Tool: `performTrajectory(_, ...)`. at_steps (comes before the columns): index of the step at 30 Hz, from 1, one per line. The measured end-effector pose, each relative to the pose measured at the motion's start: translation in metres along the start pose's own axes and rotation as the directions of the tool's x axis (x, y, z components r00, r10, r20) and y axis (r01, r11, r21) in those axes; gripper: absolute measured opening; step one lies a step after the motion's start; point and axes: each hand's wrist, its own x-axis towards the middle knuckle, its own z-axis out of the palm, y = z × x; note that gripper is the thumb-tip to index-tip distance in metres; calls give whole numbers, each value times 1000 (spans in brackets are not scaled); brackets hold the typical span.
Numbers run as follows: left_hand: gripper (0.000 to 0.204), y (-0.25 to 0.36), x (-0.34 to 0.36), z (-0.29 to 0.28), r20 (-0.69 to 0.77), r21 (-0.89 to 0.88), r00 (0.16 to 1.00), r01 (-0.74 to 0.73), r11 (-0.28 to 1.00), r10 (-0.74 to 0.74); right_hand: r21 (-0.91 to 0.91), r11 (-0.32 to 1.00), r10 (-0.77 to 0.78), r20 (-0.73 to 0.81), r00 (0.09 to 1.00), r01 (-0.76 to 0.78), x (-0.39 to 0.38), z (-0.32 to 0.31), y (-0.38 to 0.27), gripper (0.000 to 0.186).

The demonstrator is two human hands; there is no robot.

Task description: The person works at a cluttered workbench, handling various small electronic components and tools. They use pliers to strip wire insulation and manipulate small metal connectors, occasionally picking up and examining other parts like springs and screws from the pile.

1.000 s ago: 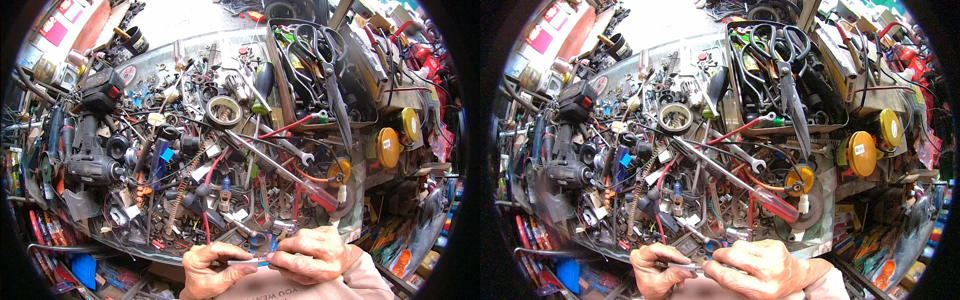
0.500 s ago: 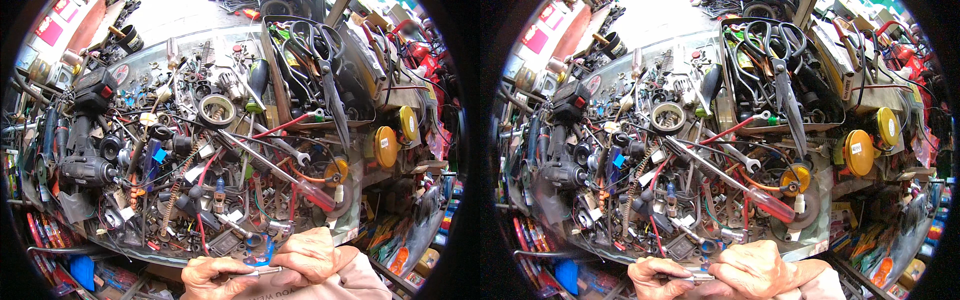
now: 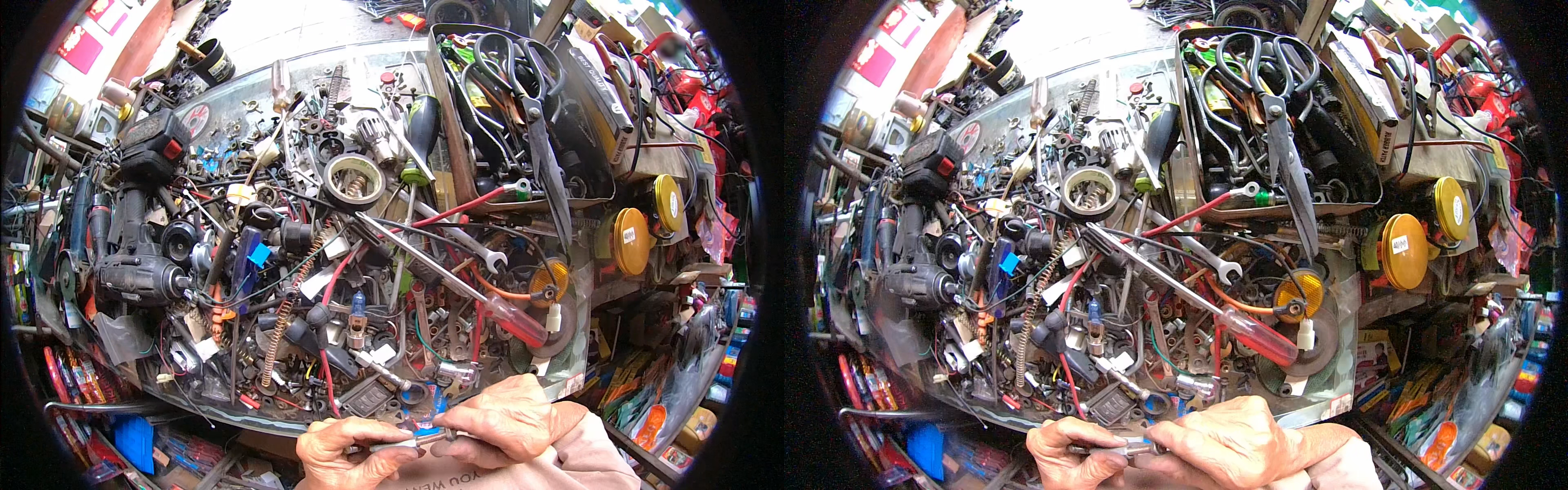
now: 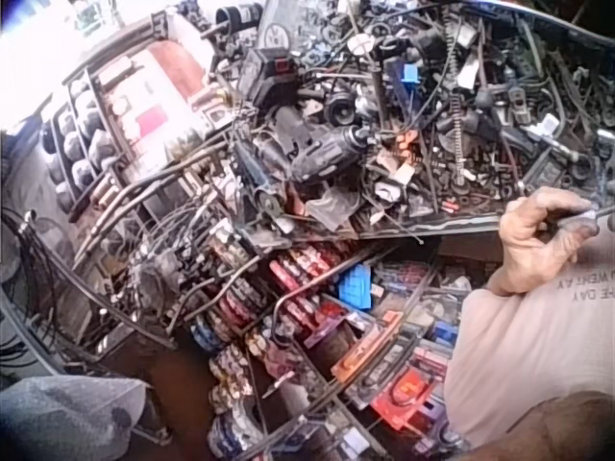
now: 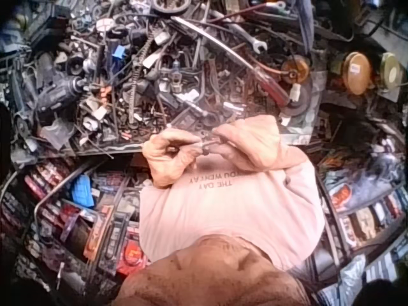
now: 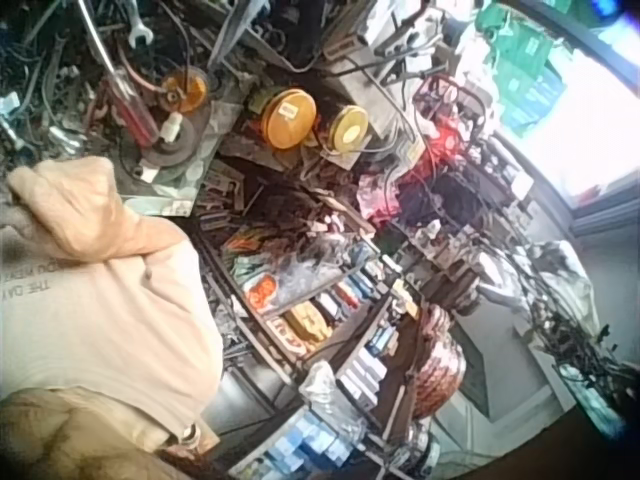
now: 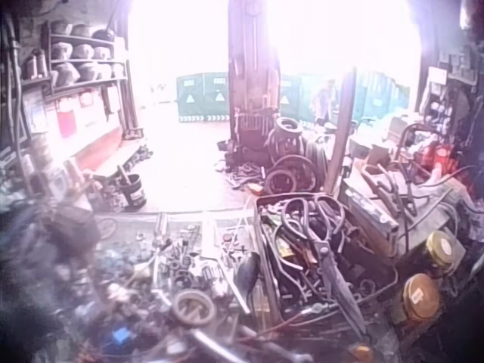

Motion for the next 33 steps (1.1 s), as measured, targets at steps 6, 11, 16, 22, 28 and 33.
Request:
performTrajectory(6,18,2,-2,-3,24,55,998,63,996,-64,-44,999,0,123,992,6,-5,-9,9,46)
performTrajectory(11,20,5,1,-2,37,-39,984,173,984,-172,41,996,82,-74,994,-79,4,0,-1,53)
performTrajectory(16,21,2,-1,-2,11,-21,996,91,996,-91,-10,1000,23,30,999,-22,7,-2,1,33)
performTrajectory(22,19,4,2,-1,6,-70,992,129,989,-129,-47,993,106,-31,994,-108,8,-3,5,45)
performTrajectory(28,19,-1,4,-1,-63,-75,993,92,993,-97,-43,994,100,-31,994,-102,3,-2,3,34)
performTrajectory(33,19,-2,3,-3,-64,-14,996,59,998,-59,-46,996,80,90,993,-76,9,-10,9,31)
